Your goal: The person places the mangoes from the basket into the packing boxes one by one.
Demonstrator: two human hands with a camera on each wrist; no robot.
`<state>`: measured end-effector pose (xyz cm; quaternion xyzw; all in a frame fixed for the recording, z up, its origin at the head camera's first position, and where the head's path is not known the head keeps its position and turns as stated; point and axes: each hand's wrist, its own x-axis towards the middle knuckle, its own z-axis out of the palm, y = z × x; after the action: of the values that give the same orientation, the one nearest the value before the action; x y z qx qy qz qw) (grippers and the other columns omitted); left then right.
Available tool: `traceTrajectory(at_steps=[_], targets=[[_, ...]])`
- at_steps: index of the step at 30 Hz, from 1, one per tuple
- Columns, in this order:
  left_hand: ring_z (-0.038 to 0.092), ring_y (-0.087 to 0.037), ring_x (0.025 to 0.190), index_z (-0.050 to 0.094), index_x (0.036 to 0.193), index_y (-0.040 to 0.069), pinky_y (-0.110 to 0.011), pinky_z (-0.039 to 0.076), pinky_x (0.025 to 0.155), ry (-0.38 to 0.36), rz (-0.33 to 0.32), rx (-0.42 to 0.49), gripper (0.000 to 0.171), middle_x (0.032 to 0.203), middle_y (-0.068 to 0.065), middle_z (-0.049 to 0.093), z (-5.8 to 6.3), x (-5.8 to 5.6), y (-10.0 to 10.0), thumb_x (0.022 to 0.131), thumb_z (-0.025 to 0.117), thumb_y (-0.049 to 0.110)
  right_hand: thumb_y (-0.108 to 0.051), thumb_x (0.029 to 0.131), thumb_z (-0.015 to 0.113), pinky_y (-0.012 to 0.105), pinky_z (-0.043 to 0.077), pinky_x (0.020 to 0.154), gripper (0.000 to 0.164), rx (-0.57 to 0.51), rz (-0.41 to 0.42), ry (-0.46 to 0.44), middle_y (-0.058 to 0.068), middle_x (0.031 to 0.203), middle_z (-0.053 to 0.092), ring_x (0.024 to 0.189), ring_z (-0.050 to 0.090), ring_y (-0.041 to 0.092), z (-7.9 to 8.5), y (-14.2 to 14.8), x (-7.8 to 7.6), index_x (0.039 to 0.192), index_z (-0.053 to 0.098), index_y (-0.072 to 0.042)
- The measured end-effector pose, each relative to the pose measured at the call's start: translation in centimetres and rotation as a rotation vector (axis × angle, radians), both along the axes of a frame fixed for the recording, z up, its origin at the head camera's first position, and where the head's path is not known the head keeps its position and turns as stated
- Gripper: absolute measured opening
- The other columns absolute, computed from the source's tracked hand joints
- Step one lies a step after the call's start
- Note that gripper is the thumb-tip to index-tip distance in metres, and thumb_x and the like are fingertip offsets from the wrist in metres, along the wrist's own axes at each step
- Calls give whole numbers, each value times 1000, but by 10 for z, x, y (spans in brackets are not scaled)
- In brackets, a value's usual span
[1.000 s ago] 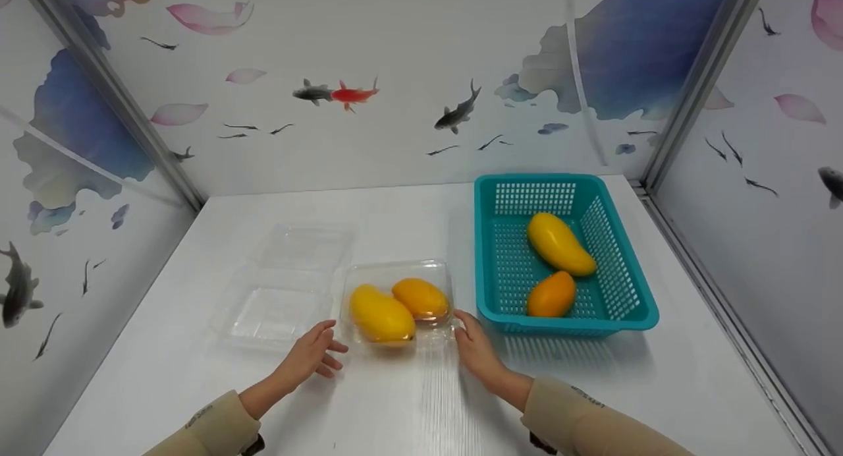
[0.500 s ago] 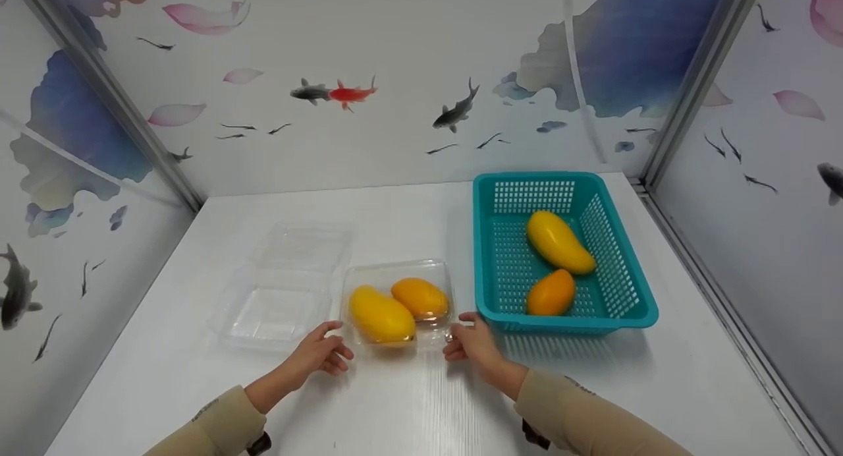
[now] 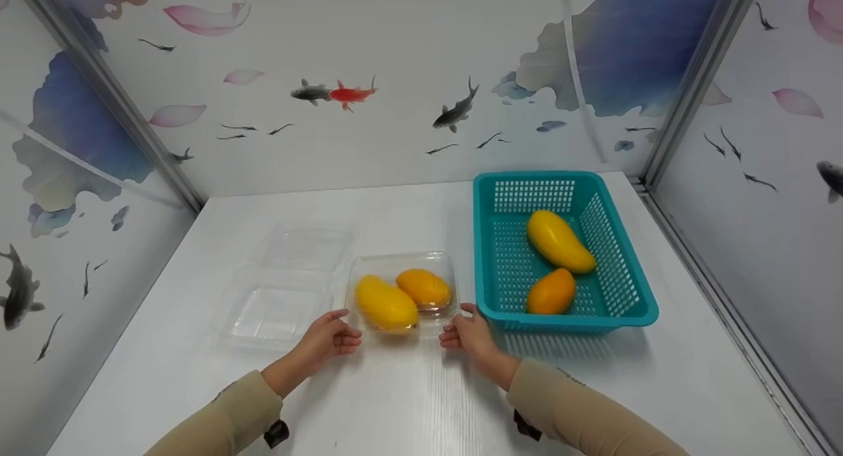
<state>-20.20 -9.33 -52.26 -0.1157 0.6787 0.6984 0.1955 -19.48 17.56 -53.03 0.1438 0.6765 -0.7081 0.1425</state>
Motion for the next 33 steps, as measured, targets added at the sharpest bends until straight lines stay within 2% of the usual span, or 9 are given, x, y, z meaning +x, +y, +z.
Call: traceTrajectory(at_steps=[5, 15, 22, 33], targets=[[61, -13, 64, 30, 136, -1, -26, 54, 66, 1, 67, -3, 48, 81, -9, 61, -3, -10, 8, 89, 38, 7, -6, 93, 30, 30, 55, 68, 46, -25, -8, 6, 11, 84, 58, 66, 64, 17, -3, -3, -9, 136, 17, 4], [58, -12, 61, 32, 136, -2, -23, 53, 63, 34, 166, -45, 48, 78, -8, 60, -5, -20, 19, 90, 39, 9, -8, 96, 30, 28, 54, 69, 43, 1, -36, 37, 10, 86, 58, 67, 64, 16, -8, -6, -20, 136, 17, 2], [57, -12, 62, 34, 136, 1, -23, 53, 64, 28, 180, -51, 45, 80, -8, 60, -8, -27, 20, 92, 39, 11, -9, 98, 29, 28, 55, 68, 37, -3, -43, 64, 9, 84, 58, 65, 62, 15, -9, -8, -25, 132, 19, 2], [56, -9, 55, 35, 133, -2, -24, 53, 58, 62, 184, -23, 44, 70, -3, 59, -10, -32, 22, 90, 38, 7, -5, 96, 28, 28, 55, 67, 38, 3, -66, 67, 8, 81, 58, 63, 61, 13, -11, -9, -28, 132, 18, 1]])
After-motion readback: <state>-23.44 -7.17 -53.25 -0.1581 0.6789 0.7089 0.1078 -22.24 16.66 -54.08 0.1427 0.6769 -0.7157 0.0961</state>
